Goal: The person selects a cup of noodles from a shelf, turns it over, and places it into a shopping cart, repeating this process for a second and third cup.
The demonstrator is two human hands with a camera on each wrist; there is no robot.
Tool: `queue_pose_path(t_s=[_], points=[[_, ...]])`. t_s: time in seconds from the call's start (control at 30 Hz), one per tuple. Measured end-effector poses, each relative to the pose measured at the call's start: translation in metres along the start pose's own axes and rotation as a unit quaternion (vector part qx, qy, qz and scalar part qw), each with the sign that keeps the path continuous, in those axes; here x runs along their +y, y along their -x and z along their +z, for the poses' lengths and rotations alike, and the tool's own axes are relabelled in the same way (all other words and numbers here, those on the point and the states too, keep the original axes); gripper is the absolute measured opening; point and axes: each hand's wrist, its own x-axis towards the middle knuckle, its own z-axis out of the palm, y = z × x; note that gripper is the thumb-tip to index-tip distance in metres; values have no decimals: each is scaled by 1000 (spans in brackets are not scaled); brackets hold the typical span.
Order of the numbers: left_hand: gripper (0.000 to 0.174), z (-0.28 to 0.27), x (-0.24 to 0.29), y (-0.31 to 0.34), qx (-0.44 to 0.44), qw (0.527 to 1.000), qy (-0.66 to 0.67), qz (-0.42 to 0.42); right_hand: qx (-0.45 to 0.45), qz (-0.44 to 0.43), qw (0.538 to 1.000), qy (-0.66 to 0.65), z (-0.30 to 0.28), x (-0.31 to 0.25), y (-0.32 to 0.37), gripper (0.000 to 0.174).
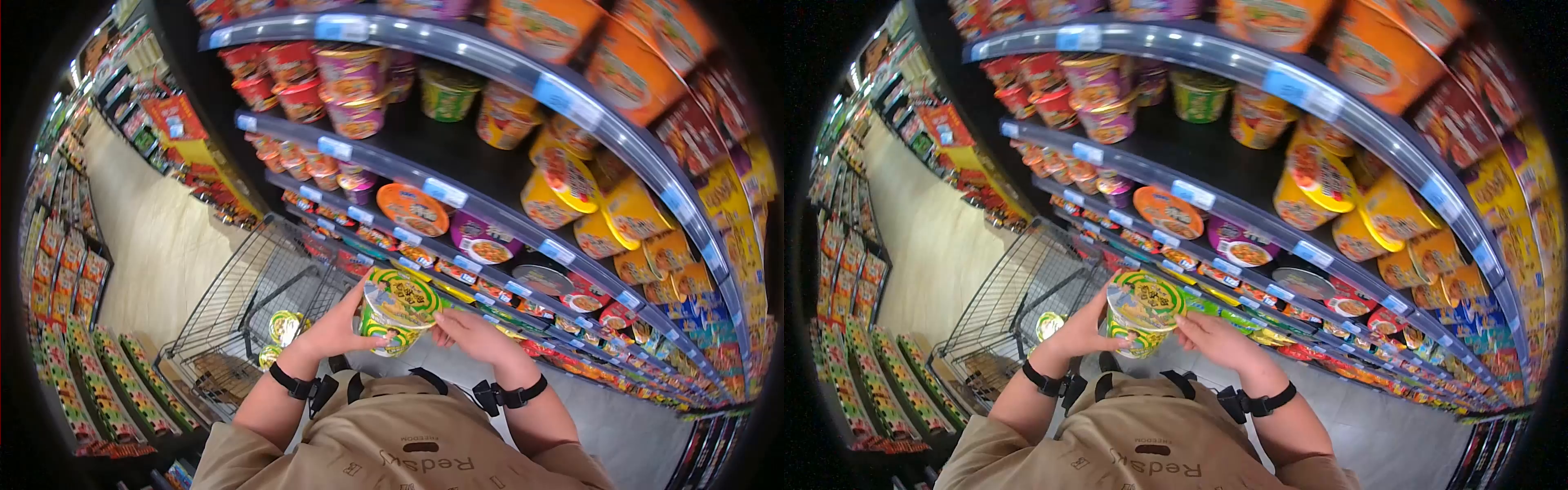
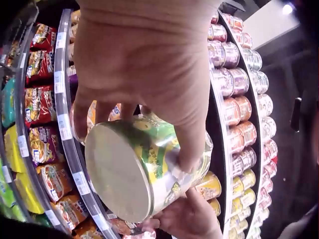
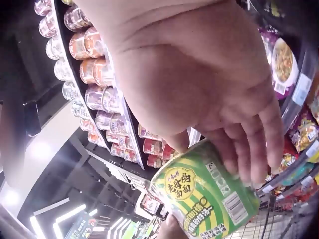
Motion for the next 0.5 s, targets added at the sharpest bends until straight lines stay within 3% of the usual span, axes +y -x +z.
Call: queue_pose_path(t_s=[0.07, 0.17, 0.23, 0.33, 0.4, 0.5], points=[[128, 21, 6, -17, -20, 999, -31, -2, -9, -4, 993, 118, -22, -9, 28, 53], [131, 49, 17, -41, -40, 996, -77, -2, 10, -48, 980, 194, -39, -10, 60, 54], [133, 62, 29, -52, -14, 985, -168, 44, 4, -40, 983, 179, -51, -15, 72, 59], [133, 67, 53, -68, 2, 980, -189, 64, -11, -40, 992, 122, -66, -6, 77, 64], [131, 63, 68, -79, 29, 975, -198, 97, -28, -116, 993, 1, -75, -8, 73, 72], [127, 50, 83, -96, 76, 978, -152, 120, 7, -186, 983, 7, -86, -34, 66, 80]])
